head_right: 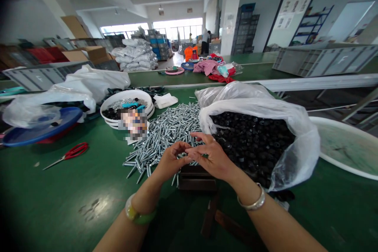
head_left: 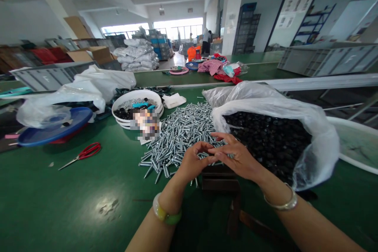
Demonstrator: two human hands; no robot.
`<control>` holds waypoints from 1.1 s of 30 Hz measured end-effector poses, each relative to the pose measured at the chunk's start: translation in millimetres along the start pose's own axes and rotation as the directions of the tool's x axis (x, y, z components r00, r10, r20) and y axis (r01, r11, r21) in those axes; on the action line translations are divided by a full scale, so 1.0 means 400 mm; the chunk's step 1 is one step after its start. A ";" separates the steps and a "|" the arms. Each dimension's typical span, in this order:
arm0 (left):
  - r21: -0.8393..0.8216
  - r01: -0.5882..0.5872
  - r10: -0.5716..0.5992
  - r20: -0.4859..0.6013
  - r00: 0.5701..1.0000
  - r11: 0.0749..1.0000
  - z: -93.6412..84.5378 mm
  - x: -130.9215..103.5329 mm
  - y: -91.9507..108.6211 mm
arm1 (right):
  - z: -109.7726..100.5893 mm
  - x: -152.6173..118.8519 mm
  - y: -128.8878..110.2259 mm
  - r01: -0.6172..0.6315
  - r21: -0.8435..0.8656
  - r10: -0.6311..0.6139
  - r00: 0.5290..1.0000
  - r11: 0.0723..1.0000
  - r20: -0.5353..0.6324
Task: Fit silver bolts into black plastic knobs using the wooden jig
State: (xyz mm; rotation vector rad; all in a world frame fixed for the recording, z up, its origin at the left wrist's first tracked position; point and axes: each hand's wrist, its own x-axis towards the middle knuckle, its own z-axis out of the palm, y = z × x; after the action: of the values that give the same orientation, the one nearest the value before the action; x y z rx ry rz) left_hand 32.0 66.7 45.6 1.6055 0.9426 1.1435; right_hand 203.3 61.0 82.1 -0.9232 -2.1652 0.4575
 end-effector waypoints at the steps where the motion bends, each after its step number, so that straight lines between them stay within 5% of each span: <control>1: 0.029 0.001 -0.001 -0.012 1.000 1.000 -0.004 0.002 0.003 | -0.008 -0.001 0.000 -0.021 0.016 0.021 0.999 1.000 0.045; 4: 0.158 0.025 -0.019 -0.041 0.999 0.987 -0.027 0.002 0.013 | -0.046 -0.005 0.009 -0.103 0.090 0.096 0.993 0.991 0.071; 9: 0.447 0.056 -0.140 0.156 0.978 0.893 -0.091 -0.036 0.048 | -0.129 -0.028 0.059 -0.314 0.026 0.312 0.924 0.949 -0.219; 13: 0.491 0.072 -0.235 0.278 0.931 0.868 -0.108 -0.091 0.059 | -0.162 -0.082 0.102 -0.369 -0.188 0.359 0.929 0.910 -0.084; 22: 0.346 0.117 -0.147 0.062 0.987 0.931 -0.022 -0.120 0.006 | -0.163 -0.197 0.132 -0.267 -0.475 0.386 0.906 0.838 0.171; 27: 0.391 0.082 -0.112 0.053 0.992 0.917 0.023 -0.119 0.008 | -0.131 -0.192 0.130 -0.328 -0.609 0.467 0.881 0.722 0.078; 33: 0.427 0.074 -0.101 0.040 0.994 0.901 0.003 -0.092 0.029 | -0.170 -0.209 0.121 -0.293 -0.641 0.429 0.901 0.709 0.063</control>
State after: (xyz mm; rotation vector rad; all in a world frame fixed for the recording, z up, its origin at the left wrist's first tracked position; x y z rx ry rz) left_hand 24.0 28.7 47.1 1.9082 1.2746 0.8559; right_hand 316.5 35.1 60.2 -1.7652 -2.3681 -0.0077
